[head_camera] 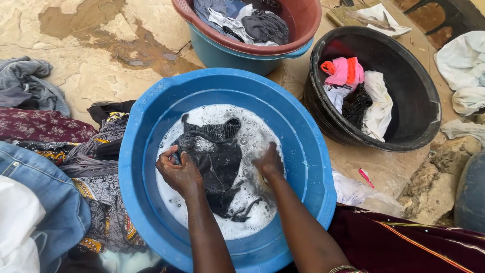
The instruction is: Hand-washing a dark garment in a basin of soapy water using a scrub brush
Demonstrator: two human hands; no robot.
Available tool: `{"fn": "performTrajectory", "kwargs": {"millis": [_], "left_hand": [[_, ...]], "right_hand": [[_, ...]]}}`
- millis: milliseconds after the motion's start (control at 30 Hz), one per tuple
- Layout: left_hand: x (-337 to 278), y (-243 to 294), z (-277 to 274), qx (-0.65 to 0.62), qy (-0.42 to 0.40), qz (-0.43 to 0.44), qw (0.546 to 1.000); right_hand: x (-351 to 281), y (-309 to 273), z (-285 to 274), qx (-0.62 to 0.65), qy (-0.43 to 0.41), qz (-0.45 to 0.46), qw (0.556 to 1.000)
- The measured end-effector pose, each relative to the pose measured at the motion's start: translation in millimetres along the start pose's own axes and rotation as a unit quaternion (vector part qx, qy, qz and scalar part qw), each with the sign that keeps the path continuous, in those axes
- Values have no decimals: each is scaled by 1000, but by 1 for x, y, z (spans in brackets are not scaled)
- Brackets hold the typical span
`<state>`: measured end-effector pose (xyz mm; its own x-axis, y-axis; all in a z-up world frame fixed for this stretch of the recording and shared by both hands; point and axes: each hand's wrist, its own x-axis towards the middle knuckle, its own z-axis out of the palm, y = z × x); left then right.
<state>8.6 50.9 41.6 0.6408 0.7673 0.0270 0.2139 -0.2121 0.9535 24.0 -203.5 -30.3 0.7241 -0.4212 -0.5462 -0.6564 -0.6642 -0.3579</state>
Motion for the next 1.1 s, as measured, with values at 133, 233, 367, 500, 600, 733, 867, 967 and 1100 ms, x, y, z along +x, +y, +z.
{"fn": "performTrajectory", "kwargs": {"millis": [133, 233, 367, 500, 600, 733, 867, 967, 1100], "left_hand": [[3, 0, 2, -15, -5, -50, 999], [-3, 4, 1, -16, -8, -45, 999], [-12, 27, -9, 15, -15, 8, 1000], [-20, 29, -4, 14, -15, 22, 1000], [-23, 27, 4, 37, -23, 44, 998], [-33, 30, 9, 15, -63, 6, 998], [-36, 38, 10, 35, -131, 17, 991], [-34, 3, 19, 67, -170, -11, 983], [-33, 0, 18, 132, -214, -44, 967]], "right_hand": [[-86, -64, -47, 346, 33, 42, 937], [-63, -50, -43, 489, -17, 23, 872], [-9, -17, -10, 551, -124, -9, 825], [-44, -60, -39, 571, -174, -64, 800], [-26, -75, -44, 555, -182, -120, 803], [-33, -104, -55, 558, -222, -149, 785], [-21, -124, -56, 481, -328, -267, 768], [-61, -133, -71, 530, -216, -190, 798], [-34, -72, -56, 470, -104, -106, 870]]}}
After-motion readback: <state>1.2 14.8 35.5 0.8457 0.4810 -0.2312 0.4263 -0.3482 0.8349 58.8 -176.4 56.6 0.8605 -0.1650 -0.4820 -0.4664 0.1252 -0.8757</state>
